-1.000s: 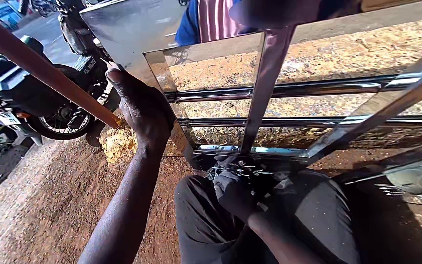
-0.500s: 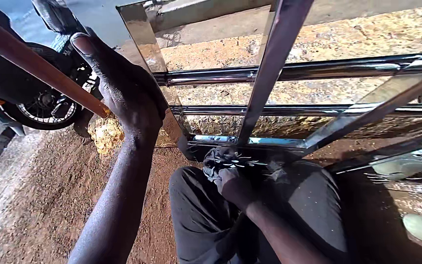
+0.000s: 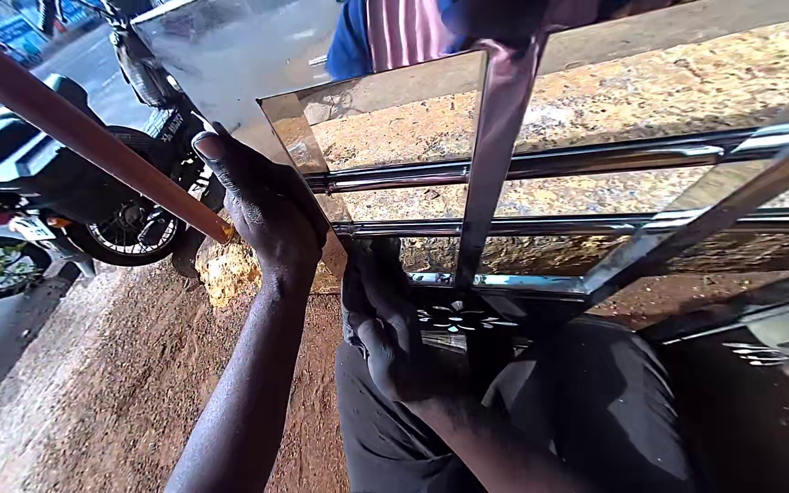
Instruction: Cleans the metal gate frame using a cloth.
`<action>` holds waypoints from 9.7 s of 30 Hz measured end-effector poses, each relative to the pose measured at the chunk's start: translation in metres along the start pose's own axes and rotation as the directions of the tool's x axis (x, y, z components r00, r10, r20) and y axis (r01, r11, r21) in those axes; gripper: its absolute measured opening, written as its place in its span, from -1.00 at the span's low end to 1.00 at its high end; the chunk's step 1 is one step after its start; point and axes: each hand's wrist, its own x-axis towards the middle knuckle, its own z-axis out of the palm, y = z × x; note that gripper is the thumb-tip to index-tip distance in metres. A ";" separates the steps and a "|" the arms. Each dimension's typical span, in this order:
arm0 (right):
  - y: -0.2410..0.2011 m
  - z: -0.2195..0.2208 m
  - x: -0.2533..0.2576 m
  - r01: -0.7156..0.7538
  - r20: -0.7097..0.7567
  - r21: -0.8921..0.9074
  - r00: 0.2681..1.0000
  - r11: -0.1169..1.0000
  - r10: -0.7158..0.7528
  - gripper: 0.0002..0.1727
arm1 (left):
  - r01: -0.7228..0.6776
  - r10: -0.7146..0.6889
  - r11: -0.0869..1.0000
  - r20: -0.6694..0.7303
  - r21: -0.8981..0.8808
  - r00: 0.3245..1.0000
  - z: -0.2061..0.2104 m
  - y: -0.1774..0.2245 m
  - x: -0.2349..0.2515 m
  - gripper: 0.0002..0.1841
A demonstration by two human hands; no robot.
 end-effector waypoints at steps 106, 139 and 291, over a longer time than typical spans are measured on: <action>-0.002 0.006 0.055 0.515 -0.122 -0.496 0.756 0.699 -0.643 -0.91 | -0.026 0.031 0.993 -0.049 0.111 0.998 0.006 -0.003 0.002 -0.56; -0.074 -0.042 0.108 0.412 0.397 -0.843 0.910 0.345 -0.118 -0.78 | 0.067 -0.067 0.998 0.023 -0.009 0.998 -0.005 -0.024 0.004 -0.51; -0.057 -0.008 0.038 0.101 0.283 -0.718 0.946 0.689 0.156 -0.33 | 0.036 -0.048 0.908 0.019 0.416 0.999 -0.007 0.003 -0.004 -0.28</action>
